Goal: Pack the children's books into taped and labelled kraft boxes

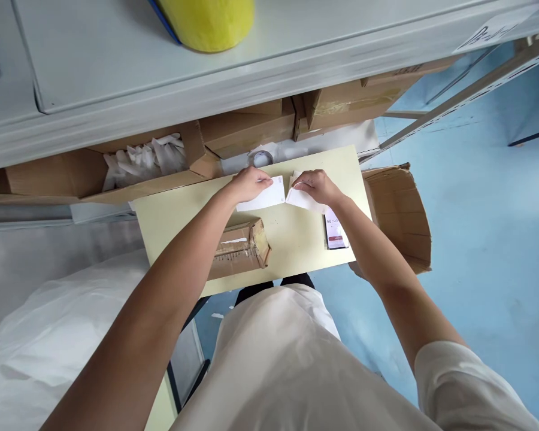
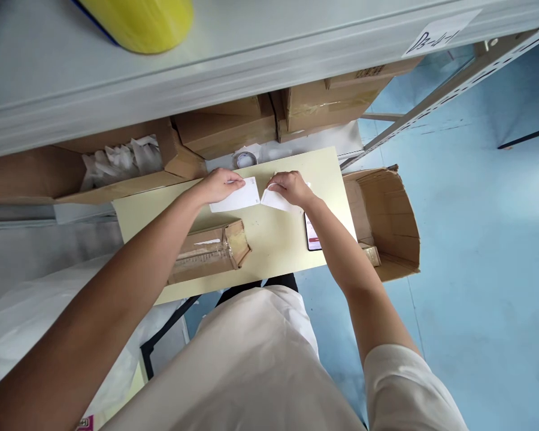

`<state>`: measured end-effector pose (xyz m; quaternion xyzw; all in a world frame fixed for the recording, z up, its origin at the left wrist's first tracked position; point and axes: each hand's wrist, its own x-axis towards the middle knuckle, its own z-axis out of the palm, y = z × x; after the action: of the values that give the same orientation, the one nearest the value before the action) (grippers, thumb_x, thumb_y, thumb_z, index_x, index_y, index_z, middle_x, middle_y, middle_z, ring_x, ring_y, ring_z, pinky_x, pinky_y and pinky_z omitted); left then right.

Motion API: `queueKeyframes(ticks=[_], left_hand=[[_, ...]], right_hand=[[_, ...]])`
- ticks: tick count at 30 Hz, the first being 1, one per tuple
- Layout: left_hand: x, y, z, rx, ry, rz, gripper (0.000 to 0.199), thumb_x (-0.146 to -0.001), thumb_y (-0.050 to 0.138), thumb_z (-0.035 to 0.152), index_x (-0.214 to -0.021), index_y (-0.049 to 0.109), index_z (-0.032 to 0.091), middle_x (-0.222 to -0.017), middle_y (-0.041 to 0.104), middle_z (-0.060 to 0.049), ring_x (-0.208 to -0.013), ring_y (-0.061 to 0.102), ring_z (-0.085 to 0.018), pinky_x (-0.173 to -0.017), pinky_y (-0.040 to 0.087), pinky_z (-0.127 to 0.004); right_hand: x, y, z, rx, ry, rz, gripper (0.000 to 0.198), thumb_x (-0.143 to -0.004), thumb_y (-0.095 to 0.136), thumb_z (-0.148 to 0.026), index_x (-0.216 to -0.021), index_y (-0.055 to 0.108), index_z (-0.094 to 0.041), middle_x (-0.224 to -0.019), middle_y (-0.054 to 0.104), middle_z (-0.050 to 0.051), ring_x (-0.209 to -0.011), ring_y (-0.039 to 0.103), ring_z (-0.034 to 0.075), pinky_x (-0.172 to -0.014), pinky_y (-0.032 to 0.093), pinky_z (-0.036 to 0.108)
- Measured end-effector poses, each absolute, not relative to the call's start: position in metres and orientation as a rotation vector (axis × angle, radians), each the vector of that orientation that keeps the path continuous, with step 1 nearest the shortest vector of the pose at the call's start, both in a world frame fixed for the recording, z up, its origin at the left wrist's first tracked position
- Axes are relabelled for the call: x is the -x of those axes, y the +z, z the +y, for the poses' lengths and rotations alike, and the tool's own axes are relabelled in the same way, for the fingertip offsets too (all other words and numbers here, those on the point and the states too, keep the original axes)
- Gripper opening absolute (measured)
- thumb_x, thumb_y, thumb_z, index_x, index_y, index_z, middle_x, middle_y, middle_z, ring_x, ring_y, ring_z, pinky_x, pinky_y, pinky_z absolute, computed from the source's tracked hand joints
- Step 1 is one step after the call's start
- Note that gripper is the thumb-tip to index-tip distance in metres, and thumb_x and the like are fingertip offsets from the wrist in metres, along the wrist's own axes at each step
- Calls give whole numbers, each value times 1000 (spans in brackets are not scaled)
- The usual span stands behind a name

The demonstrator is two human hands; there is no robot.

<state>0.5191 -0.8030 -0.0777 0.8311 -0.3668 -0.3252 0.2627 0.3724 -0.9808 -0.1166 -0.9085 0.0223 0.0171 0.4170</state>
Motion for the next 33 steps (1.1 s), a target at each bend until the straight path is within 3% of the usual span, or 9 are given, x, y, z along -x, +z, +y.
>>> queueKeyframes(ticks=[4, 10, 15, 18, 21, 24, 26, 30, 33], left_hand=[[-524, -74, -803, -2361, -852, -1191, 22, -80, 56, 33, -81, 70, 17, -69, 65, -4, -67, 57, -17, -65, 40, -27], [-523, -62, -792, -2456, -554, -1083, 24, -86, 52, 32, -90, 70, 17, -86, 69, -9, -88, 61, -22, -81, 41, -32], [-517, -53, -769, -2327, -551, -933, 23, -83, 56, 33, -90, 69, 15, -82, 69, -6, -78, 60, -18, -72, 42, -28], [-501, -36, -755, -2211, -565, -848, 23, -82, 56, 34, -88, 68, 15, -80, 69, -4, -72, 59, -16, -66, 41, -26], [-480, -13, -736, -2133, -562, -798, 23, -81, 57, 36, -86, 67, 16, -81, 69, -3, -70, 59, -15, -63, 41, -25], [-459, 6, -705, -2083, -583, -778, 25, -81, 57, 38, -84, 67, 16, -77, 69, -3, -67, 59, -15, -61, 41, -25], [-446, 14, -676, -2007, -610, -715, 26, -79, 58, 41, -84, 67, 16, -77, 68, -3, -68, 59, -15, -60, 42, -25], [-419, 17, -617, -1712, -735, -478, 30, -72, 66, 43, -84, 66, 15, -79, 70, -5, -70, 62, -16, -62, 47, -25], [-397, 16, -591, -1564, -744, -325, 29, -68, 71, 43, -78, 66, 15, -75, 69, -3, -67, 62, -15, -64, 48, -26]], right_hand=[[-373, -113, -986, 2366, 201, 202, 51, -77, 65, -28, -125, 53, -21, -98, 69, 3, -84, 63, 20, -79, 43, 32], [-385, -131, -991, 2599, 366, 384, 55, -79, 59, -14, -132, 44, -23, -98, 68, 7, -94, 62, 26, -91, 36, 43], [-387, -129, -975, 2516, 136, 483, 66, -82, 61, -33, -141, 33, -19, -130, 53, 16, -119, 48, 33, -99, 30, 52], [-378, -99, -945, 2086, -83, 422, 63, -86, 51, -51, -138, 38, -18, -129, 53, 16, -114, 52, 30, -94, 41, 47], [-362, -61, -903, 1616, -93, 263, 64, -81, 52, -62, -129, 48, -19, -109, 64, 11, -93, 62, 23, -81, 51, 39], [-346, -31, -864, 1478, -109, 264, 59, -68, 72, -53, -115, 58, -20, -85, 67, 4, -75, 63, 18, -69, 52, 32], [-338, -17, -846, 1464, -163, 307, 47, -69, 73, -46, -107, 61, -21, -79, 67, 2, -70, 61, 16, -64, 51, 29], [-324, 6, -820, 1598, -282, 369, 37, -77, 65, -44, -106, 61, -21, -85, 67, 4, -72, 62, 18, -63, 51, 32], [-312, 24, -790, 1971, -529, 427, 44, -81, 61, -41, -120, 55, -20, -106, 64, 11, -95, 60, 25, -81, 50, 44]])
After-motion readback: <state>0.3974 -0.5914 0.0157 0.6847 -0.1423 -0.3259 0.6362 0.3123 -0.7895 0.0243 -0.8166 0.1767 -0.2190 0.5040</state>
